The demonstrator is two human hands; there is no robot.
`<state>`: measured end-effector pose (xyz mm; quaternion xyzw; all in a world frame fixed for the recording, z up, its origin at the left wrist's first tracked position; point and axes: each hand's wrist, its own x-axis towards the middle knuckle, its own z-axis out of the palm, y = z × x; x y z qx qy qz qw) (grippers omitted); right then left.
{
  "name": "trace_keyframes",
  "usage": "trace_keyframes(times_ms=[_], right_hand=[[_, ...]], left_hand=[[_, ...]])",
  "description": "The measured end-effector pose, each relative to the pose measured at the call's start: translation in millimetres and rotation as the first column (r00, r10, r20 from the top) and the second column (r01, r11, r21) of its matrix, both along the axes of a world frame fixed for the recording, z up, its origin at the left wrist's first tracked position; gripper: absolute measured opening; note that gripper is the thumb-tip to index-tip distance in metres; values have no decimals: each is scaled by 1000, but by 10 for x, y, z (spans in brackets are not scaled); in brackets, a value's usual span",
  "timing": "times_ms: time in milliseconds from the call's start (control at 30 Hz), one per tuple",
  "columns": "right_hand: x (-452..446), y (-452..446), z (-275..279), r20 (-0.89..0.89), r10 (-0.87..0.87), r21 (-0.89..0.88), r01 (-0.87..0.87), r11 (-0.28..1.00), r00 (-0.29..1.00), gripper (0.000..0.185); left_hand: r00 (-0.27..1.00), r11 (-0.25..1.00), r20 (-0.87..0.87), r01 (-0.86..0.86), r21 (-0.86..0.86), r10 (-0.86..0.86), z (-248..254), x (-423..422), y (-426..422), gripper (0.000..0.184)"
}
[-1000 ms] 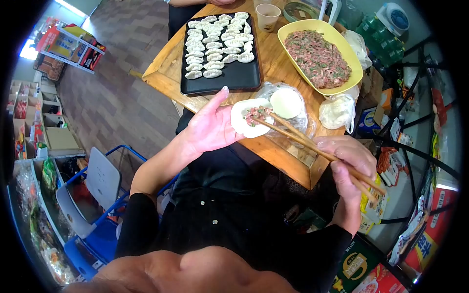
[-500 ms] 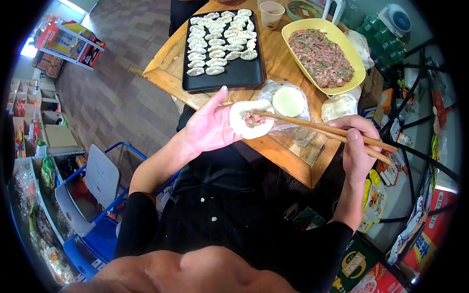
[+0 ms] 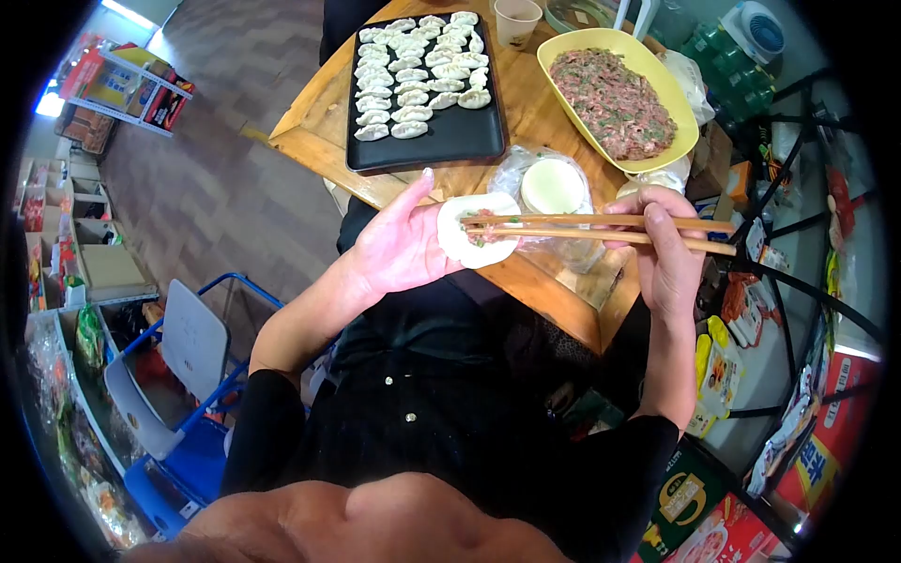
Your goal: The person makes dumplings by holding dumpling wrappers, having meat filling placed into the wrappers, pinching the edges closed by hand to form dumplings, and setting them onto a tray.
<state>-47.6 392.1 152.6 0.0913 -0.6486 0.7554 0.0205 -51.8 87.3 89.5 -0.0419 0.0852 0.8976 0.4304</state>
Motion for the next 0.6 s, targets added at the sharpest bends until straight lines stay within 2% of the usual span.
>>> trace_keyframes(times_ms=[33, 67, 133, 167, 233, 333, 433, 567, 600], right_hand=[[-26, 11, -4, 38, -17, -27, 18, 999, 999, 24], [-74, 79, 17, -8, -60, -76, 59, 995, 998, 24], [-213, 274, 117, -96, -195, -137, 181, 974, 976, 27], [-304, 389, 146, -178, -329, -101, 316, 943, 927, 28], [-493, 562, 221, -262, -495, 97, 533, 840, 828, 27], [-755, 786, 131, -260, -521, 242, 577, 780, 813, 26], [-1040, 841, -214, -146, -494, 215, 515, 830, 857, 26], [-1145, 706, -440, -169, -444, 282, 474, 834, 880, 29], [-1097, 677, -402, -174, -466, 378, 496, 782, 868, 32]], left_hand=[[1000, 999, 30, -1, 34, 0, -53, -1, 3, 78], [1000, 999, 22, 8, 39, -9, -151, 7, -5, 78], [995, 944, 61, 53, 325, -77, -281, 31, -23, 77], [994, 941, 50, 77, 330, -99, -265, 52, -29, 77], [999, 996, -11, 38, -75, -39, -100, 101, -50, 77], [994, 994, -77, 66, -87, -73, -51, 130, -72, 74], [994, 995, -87, 62, -85, -69, 12, 141, -76, 71], [988, 998, -144, 54, -33, -58, 90, 165, -61, 73], [989, 998, -137, 49, -32, -53, 106, 172, -74, 73]])
